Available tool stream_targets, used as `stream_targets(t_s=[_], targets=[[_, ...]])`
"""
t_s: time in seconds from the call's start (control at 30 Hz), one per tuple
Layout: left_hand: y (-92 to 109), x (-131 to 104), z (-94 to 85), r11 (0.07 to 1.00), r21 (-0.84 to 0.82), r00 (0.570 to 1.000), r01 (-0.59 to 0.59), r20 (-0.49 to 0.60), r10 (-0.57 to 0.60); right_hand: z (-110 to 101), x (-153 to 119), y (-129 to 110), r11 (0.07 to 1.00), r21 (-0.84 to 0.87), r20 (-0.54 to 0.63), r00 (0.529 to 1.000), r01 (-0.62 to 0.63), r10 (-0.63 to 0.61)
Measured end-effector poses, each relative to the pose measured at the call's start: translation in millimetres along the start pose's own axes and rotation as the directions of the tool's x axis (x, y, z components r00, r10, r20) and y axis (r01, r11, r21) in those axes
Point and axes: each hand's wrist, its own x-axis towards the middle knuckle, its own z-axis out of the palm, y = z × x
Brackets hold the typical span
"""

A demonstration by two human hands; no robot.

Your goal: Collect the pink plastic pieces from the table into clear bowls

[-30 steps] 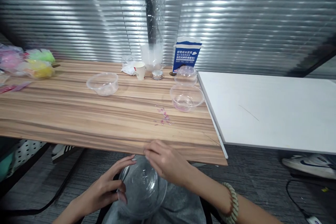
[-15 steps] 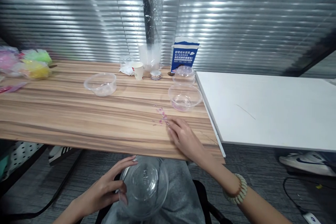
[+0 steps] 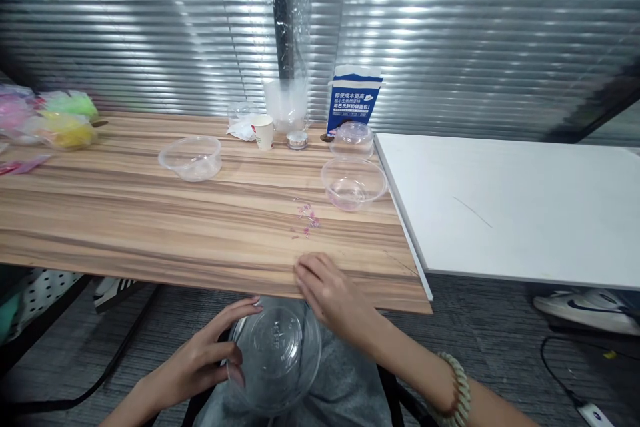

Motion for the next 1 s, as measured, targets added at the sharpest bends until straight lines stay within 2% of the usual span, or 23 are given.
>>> stream_targets(t_s=[0.13, 0.2, 0.27, 0.33, 0.4, 0.47, 0.57, 0.87, 1.0], targets=[[-1, -1, 0.2, 1.000, 0.005, 1.000, 0.004, 0.004, -0.004, -2, -7, -24, 0.972, 0.155, 0.088, 0.977, 0.179, -0.194], [-1, -1, 0.2, 1.000, 0.001, 1.000, 0.001, 0.005, -0.001, -6, -6, -25, 0.954, 0.219, 0.085, 0.970, 0.205, -0.228], [-1, -1, 0.3, 1.000, -0.005, 1.000, -0.005, 0.010, 0.005, -12, -2, -17, 0.966, 0.213, 0.033, 0.987, 0.144, -0.154], [-1, -1, 0.4, 1.000, -0.005, 1.000, -0.010, 0.008, 0.010, -16, 5, -1, 0.992, 0.127, -0.053, 0.999, 0.006, 0.000], [-1, -1, 0.6, 1.000, -0.006, 1.000, -0.013, 0.004, 0.013, -19, 12, 16, 0.993, 0.014, -0.101, 0.988, -0.116, 0.117], [-1, 0, 0.7, 1.000, -0.009, 1.000, -0.015, -0.002, 0.015, -19, 16, 30, 0.983, -0.056, -0.104, 0.980, -0.174, 0.168], [-1, 0, 0.7, 1.000, -0.018, 1.000, -0.013, 0.000, 0.013, -14, 17, 40, 0.981, -0.094, -0.101, 0.982, -0.168, 0.158], [-2, -1, 1.3, 1.000, -0.023, 1.000, -0.005, 0.010, 0.005, -4, 10, 40, 0.980, -0.170, -0.077, 0.993, -0.106, 0.094], [-3, -1, 2.2, 1.000, -0.026, 1.000, -0.011, 0.009, 0.011, -2, 8, 45, 0.979, -0.181, -0.102, 0.992, -0.090, 0.072]])
